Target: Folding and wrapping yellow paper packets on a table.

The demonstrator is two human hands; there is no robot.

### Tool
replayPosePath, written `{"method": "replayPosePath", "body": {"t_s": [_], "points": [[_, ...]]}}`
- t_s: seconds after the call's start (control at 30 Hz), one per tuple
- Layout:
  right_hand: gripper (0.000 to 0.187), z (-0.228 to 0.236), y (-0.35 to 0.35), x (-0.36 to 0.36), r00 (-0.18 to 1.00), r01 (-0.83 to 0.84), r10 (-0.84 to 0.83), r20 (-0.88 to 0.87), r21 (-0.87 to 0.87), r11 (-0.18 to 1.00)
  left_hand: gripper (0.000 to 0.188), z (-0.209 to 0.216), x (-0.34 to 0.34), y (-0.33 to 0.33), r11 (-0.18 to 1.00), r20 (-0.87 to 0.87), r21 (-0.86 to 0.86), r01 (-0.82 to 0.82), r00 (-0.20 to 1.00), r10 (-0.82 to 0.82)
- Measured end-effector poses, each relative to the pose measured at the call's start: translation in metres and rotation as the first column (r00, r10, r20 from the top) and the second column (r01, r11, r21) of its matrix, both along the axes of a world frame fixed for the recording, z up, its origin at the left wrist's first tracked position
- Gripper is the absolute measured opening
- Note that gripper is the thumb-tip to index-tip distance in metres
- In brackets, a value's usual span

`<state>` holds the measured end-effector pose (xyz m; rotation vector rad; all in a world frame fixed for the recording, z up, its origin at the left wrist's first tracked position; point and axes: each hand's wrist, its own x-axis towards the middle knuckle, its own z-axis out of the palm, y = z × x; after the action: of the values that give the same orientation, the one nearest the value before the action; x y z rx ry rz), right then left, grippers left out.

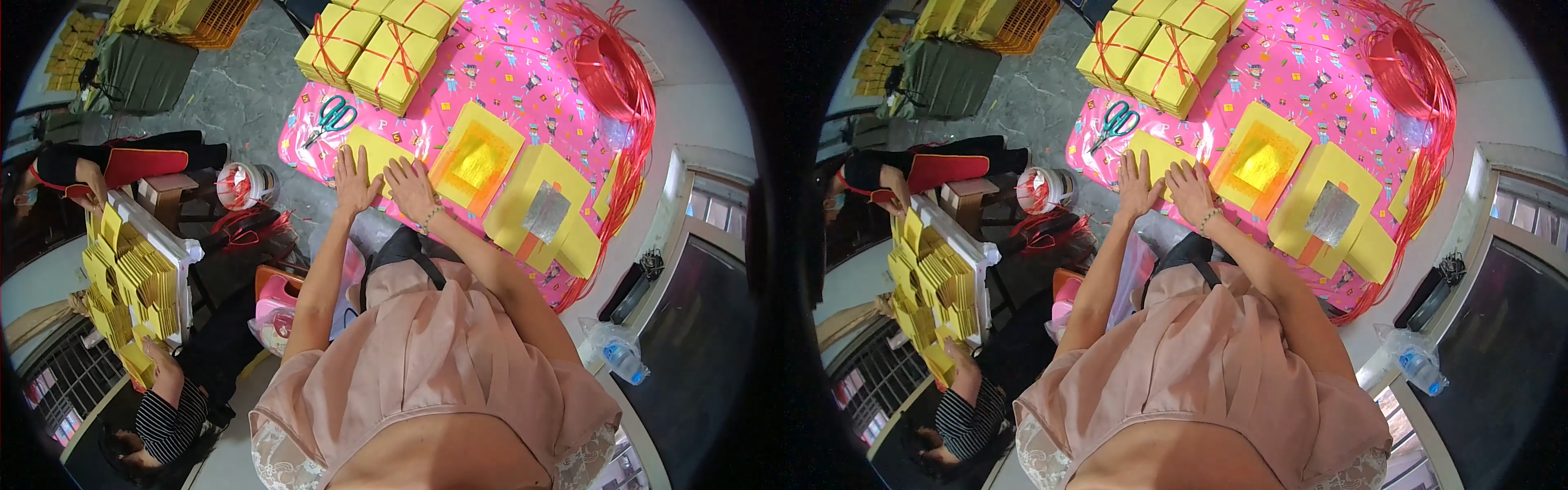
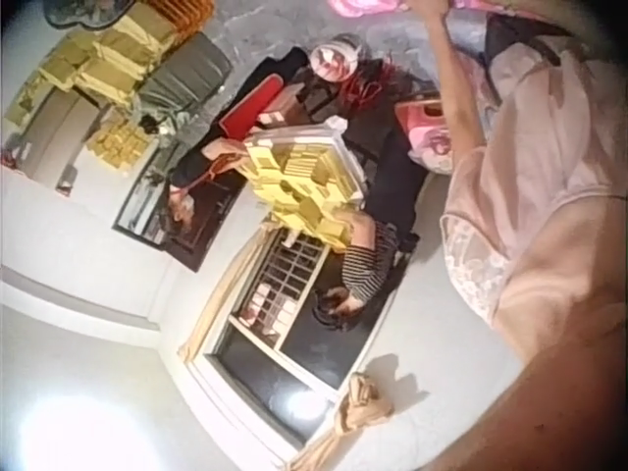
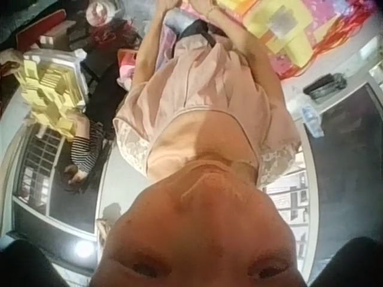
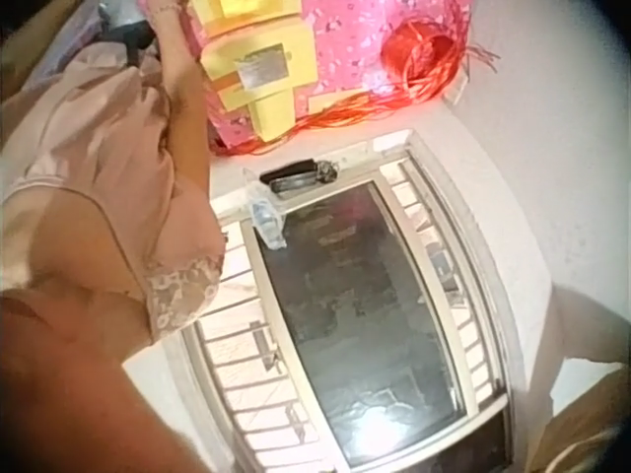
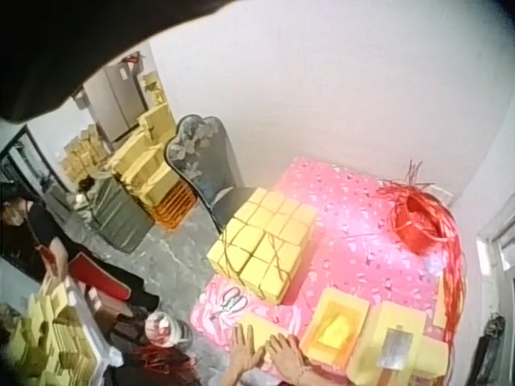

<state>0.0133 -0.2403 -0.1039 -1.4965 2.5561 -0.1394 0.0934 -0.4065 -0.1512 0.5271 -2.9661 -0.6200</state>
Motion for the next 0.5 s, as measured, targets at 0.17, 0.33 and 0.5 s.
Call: {"method": "replayPosePath", "body": {"t_s": [0.17, 0.33, 0.5], "points": [[0.055, 0.003, 0.006, 0.0, 0.994, 0.051, -0.04, 0.104, -0.102, 0.993, 0.08, 0.016, -0.007, -0.001, 0.997, 0.007, 0.055, -0.059, 0.998, 0.059], [0.051, 0.018, 0.02, 0.009, 0.979, 0.124, -0.072, 0.19, -0.278, 0.952, 0.075, 0.031, -0.013, -0.001, 0.999, -0.031, 0.024, -0.036, 0.999, 0.037], [0.046, 0.031, 0.042, 0.02, 0.962, 0.197, -0.122, 0.243, -0.315, 0.928, 0.074, 0.043, -0.015, 0.009, 0.999, -0.089, 0.029, -0.027, 0.996, 0.03]]}}
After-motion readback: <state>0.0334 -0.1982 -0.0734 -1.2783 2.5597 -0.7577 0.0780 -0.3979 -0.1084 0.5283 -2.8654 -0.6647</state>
